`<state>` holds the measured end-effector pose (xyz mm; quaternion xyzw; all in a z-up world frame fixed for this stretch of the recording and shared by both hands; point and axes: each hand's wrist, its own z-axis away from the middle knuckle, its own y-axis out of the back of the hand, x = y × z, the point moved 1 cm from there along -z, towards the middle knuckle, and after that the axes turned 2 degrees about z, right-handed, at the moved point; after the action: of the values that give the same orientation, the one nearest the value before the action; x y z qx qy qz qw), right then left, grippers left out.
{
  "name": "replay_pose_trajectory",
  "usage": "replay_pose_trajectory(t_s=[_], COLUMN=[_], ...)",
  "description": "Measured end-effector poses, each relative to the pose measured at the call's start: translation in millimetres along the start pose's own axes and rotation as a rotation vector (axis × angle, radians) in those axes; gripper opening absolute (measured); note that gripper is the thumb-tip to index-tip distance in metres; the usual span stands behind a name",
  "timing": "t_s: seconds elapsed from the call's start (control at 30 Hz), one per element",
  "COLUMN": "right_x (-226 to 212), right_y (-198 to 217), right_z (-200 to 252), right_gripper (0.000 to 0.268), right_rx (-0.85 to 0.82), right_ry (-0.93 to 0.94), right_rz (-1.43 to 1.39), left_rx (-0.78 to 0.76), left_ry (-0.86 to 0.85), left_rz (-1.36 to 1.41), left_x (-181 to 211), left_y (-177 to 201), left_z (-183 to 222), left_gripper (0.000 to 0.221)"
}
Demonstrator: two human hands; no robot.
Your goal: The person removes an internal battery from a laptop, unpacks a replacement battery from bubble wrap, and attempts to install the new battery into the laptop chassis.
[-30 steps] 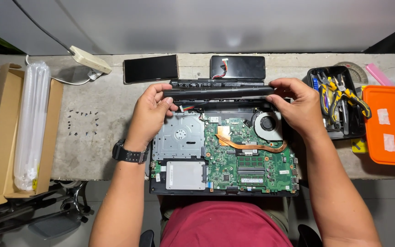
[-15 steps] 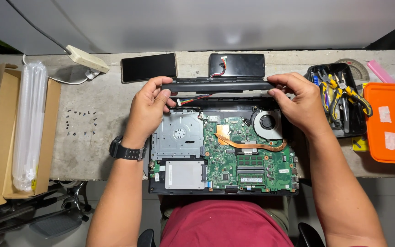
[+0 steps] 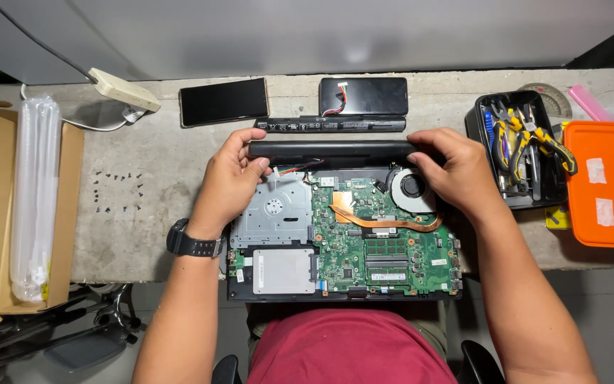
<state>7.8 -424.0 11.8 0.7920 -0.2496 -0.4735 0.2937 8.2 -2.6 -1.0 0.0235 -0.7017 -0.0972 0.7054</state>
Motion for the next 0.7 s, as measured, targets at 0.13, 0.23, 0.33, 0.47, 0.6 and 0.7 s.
replay_pose_trajectory(t_s=[0.13,0.23,0.33,0.47,0.6,0.7], right_x=[0,1,5,7,7,9], right_y=[1,0,-3,-5,-6,-7], right_z=[8,11,15,16,16,15], right_gripper=[0.024,0.023,0.025,0.026,0.025,0.026], right_rx=[-0.042,-0.070,-0.066,-0.065,-0.058,-0.066], right_ry=[0.049,0.100,0.108,0.106,0.101,0.100], right_rz=[0.081,0.190,0.230,0.247,0.259,0.268], left_rx=[0.014,0.010,0.042,0.058,0.062,0.035], left_ry=[0.023,-0.014,-0.162,-0.235,-0.257,-0.252], left_rz=[-0.071,-0.193,-0.495,-0.592,-0.624,-0.584], left_x=[3,8,8,5,6,13], left_y=[2,3,3,2,2,1], left_z=[5,8,8,10,8,8], left_gripper=[0.035,0.029,0.026,0.029,0.029,0.029])
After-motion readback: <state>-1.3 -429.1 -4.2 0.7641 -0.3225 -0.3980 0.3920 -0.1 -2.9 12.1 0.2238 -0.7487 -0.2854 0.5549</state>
